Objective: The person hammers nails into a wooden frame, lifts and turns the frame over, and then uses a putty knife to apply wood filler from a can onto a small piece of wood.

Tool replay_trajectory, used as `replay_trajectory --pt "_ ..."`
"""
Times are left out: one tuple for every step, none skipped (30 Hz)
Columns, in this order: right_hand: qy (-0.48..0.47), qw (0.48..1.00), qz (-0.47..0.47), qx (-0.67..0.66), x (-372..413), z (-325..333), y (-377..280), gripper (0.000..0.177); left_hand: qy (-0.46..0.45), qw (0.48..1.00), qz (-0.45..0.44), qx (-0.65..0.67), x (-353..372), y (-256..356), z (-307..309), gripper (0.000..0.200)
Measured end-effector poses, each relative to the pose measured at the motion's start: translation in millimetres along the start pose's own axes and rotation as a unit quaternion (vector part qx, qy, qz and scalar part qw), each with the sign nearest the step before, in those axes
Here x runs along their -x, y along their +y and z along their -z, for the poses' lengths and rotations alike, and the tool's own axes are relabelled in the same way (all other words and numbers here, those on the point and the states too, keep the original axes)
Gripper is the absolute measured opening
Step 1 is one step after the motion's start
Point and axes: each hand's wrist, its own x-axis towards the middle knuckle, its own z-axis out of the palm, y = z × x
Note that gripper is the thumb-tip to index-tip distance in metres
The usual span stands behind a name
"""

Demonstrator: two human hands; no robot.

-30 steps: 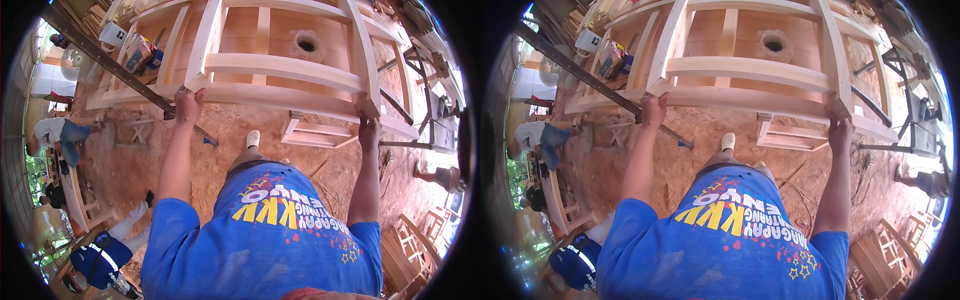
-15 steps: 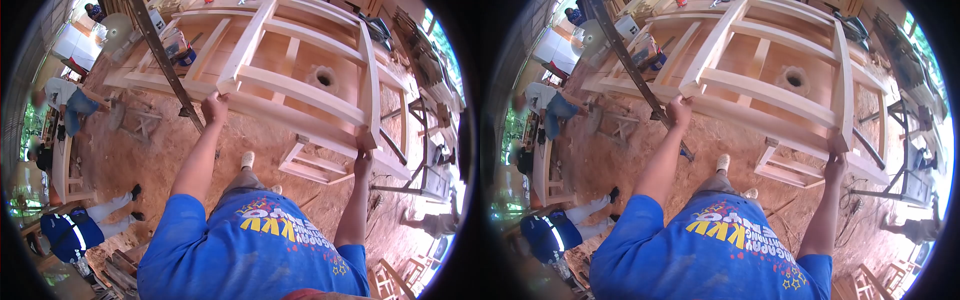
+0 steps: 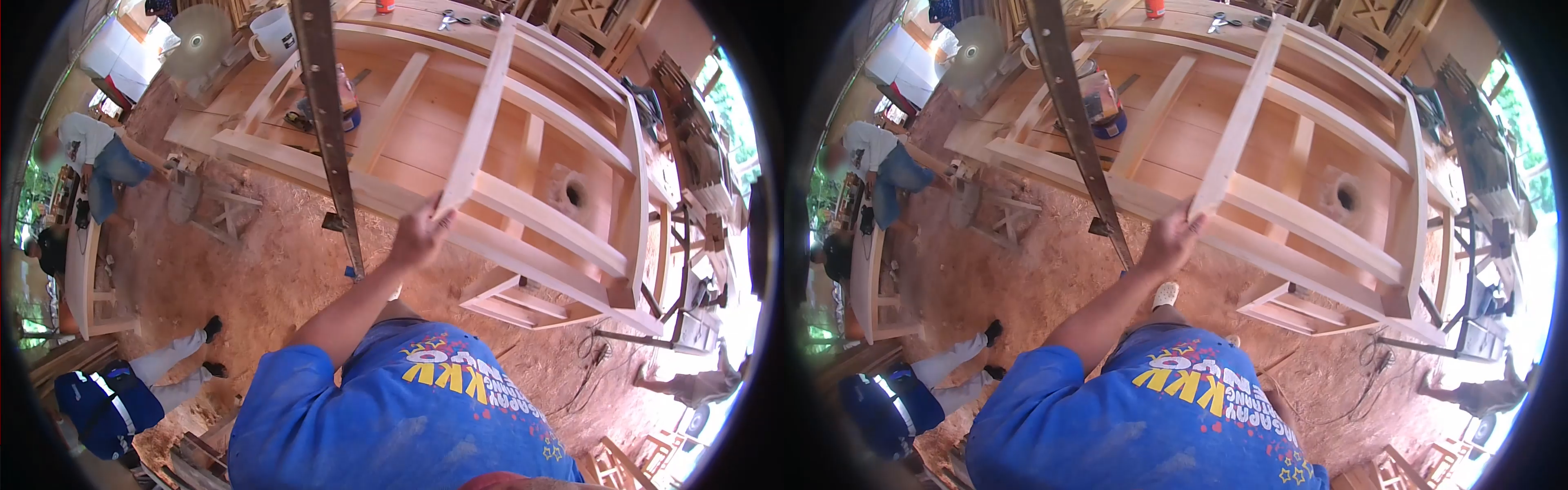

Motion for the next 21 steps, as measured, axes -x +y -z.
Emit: replay_trajectory --pt "-0.018 1.000 0.004 -0.024 5 -23 -7 0.023 -0.011 1.000 0.000 -0.007 1 6 1 0.050" --pt "-0.022 0.998 0.015 -0.049 11 -40 -17 0.023 0.014 0.998 -0.062 -0.016 0 12 5 0.046" --pt "-0.026 0.997 0.026 -0.074 14 -54 -26 0.023 0.035 0.992 -0.123 -0.024 0 20 9 0.043" --pt "-0.026 0.994 0.042 -0.096 16 -66 -32 0.023 0.025 0.990 -0.136 -0.010 0 27 14 0.040" --pt "-0.020 0.992 0.065 -0.109 17 -70 -47 0.023 0.016 0.989 -0.149 0.004 -1 37 19 0.037" --pt "-0.011 0.989 0.102 -0.107 8 -73 -52 0.024 -0.023 0.992 -0.116 0.038 0 51 26 0.035" --pt "0.002 0.986 0.152 -0.073 -8 -75 -47 0.024 -0.065 0.992 -0.084 0.072 1 58 31 0.033" --pt "0.037 0.966 0.246 0.069 -26 -75 -44 0.025 -0.120 0.987 -0.011 0.105 0 58 32 0.032" --pt "0.102 0.910 0.281 0.286 -23 -56 -66 0.027 -0.180 0.973 0.062 0.134 -3 59 30 0.031" --pt "0.139 0.909 0.199 0.340 41 -28 -158 0.033 -0.241 0.948 0.133 0.159 -6 60 27 0.032" --pt "0.180 0.909 0.181 0.328 80 -7 -220 0.034 -0.334 0.903 0.195 0.188 -8 39 21 0.042" --pt "0.315 0.937 0.147 0.027 136 7 -284 0.033 -0.332 0.870 0.256 0.260 -8 36 7 0.049" --pt "0.399 0.868 0.295 -0.027 174 24 -336 0.040 -0.323 0.829 0.321 0.324 -5 36 -6 0.056" --pt "0.441 0.817 0.366 -0.057 199 34 -370 0.042 -0.306 0.784 0.386 0.378 -2 34 -15 0.063" --pt "0.463 0.776 0.427 -0.043 228 43 -402 0.044 -0.340 0.739 0.438 0.383 0 25 -28 0.079" --pt "0.482 0.728 0.486 -0.027 247 48 -426 0.046 -0.359 0.736 0.389 0.422 9 16 -42 0.078" --pt "0.470 0.714 0.518 -0.029 255 44 -442 0.047 -0.378 0.728 0.340 0.460 25 7 -58 0.077" --pt "0.460 0.698 0.548 -0.029 259 41 -451 0.048 -0.387 0.684 0.356 0.506 34 2 -70 0.074" --pt "0.463 0.686 0.561 -0.009 253 39 -449 0.048 -0.394 0.636 0.373 0.548 42 -2 -83 0.071" --pt "0.462 0.675 0.575 0.013 239 34 -441 0.049 -0.401 0.587 0.391 0.585 52 -7 -95 0.069" --pt "0.456 0.664 0.591 0.034 229 30 -433 0.050 -0.423 0.642 0.313 0.558 61 6 -89 0.068"
